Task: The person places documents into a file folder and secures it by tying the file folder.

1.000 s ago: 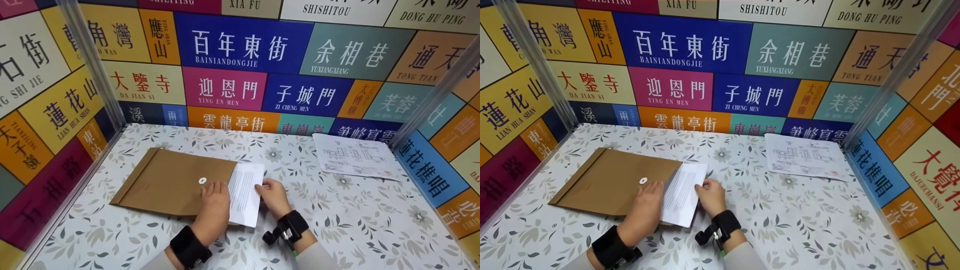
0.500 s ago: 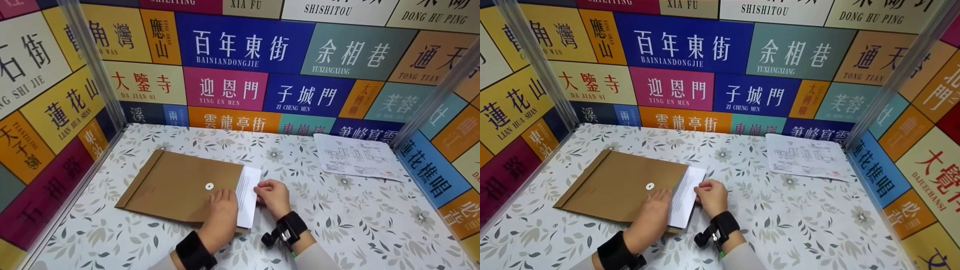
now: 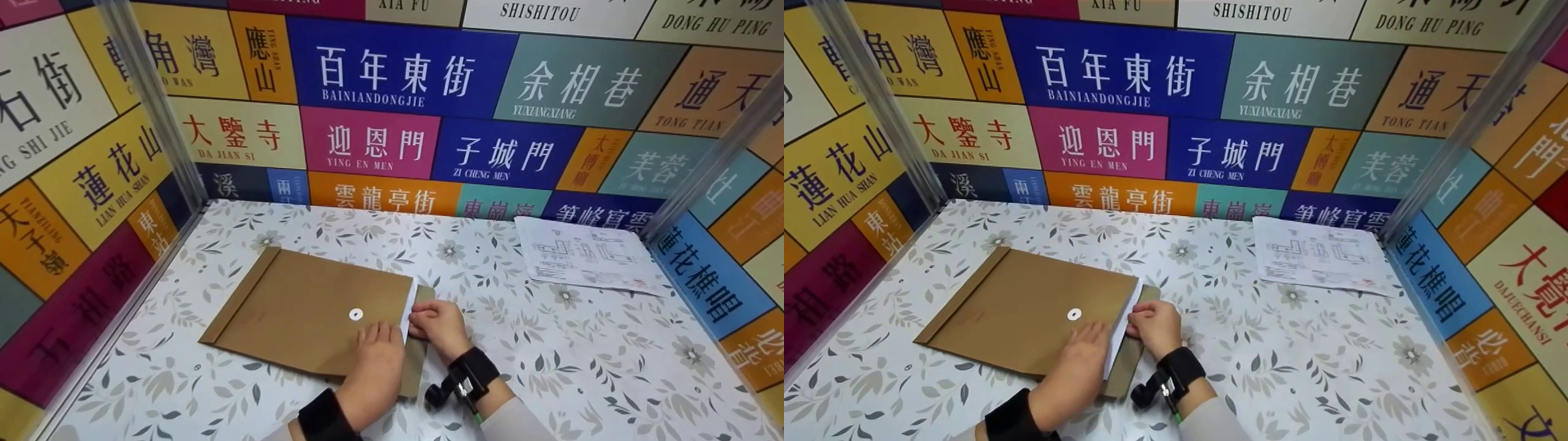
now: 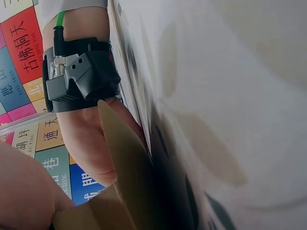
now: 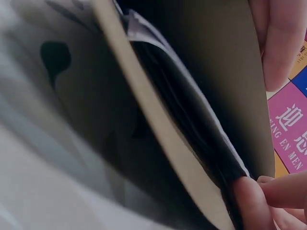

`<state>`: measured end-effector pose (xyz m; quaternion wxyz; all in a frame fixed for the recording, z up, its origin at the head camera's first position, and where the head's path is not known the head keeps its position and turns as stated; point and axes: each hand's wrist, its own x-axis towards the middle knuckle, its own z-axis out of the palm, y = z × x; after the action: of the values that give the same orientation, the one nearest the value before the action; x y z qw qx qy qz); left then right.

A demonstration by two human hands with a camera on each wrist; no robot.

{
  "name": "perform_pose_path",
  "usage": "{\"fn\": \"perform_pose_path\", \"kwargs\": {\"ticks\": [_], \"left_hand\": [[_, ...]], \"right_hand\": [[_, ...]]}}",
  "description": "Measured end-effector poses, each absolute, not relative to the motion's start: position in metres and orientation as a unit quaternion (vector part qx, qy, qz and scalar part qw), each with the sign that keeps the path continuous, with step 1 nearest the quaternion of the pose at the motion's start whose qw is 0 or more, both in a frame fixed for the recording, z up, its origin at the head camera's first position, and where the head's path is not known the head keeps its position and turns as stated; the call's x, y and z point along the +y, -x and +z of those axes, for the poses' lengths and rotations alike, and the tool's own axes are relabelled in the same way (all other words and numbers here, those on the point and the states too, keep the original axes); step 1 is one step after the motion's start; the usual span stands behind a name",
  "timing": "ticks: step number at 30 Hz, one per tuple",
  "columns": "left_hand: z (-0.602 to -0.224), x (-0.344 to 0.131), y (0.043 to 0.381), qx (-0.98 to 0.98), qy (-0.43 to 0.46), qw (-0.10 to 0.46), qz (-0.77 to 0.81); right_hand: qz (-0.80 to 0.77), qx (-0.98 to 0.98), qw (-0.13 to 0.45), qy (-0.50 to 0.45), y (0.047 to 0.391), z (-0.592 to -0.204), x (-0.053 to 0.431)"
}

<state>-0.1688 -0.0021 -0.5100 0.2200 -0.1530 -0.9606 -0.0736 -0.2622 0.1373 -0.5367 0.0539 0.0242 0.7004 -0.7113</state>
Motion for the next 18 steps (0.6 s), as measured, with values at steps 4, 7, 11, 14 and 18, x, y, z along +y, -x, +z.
{"fn": "perform_pose_path", "kwargs": {"ticks": [4,7,11,14,18], "left_hand": [[-0.5062,-0.0013,0.1672,-0.967,0.158,0.191,-0.067],[-0.505,-0.0015,0.167,-0.969,0.16,0.176,-0.068],[-0.5047,-0.0018,0.1676,-0.972,0.161,0.152,-0.08],[-0.5056,-0.0018,0.1682,-0.973,0.167,0.136,-0.082],[-0.5074,-0.0035,0.1679,-0.971,0.193,0.119,-0.072]], "right_hand": [[-0.724,0.683,0.098,0.01,0.2623,-0.5358,0.1387],[-0.728,0.671,0.135,0.037,0.2636,-0.5346,0.1409],[-0.722,0.672,0.156,0.057,0.2658,-0.5335,0.1429],[-0.709,0.688,0.146,0.054,0.2664,-0.5333,0.1433],[-0.691,0.71,0.129,0.039,0.2669,-0.5333,0.1441]]}}
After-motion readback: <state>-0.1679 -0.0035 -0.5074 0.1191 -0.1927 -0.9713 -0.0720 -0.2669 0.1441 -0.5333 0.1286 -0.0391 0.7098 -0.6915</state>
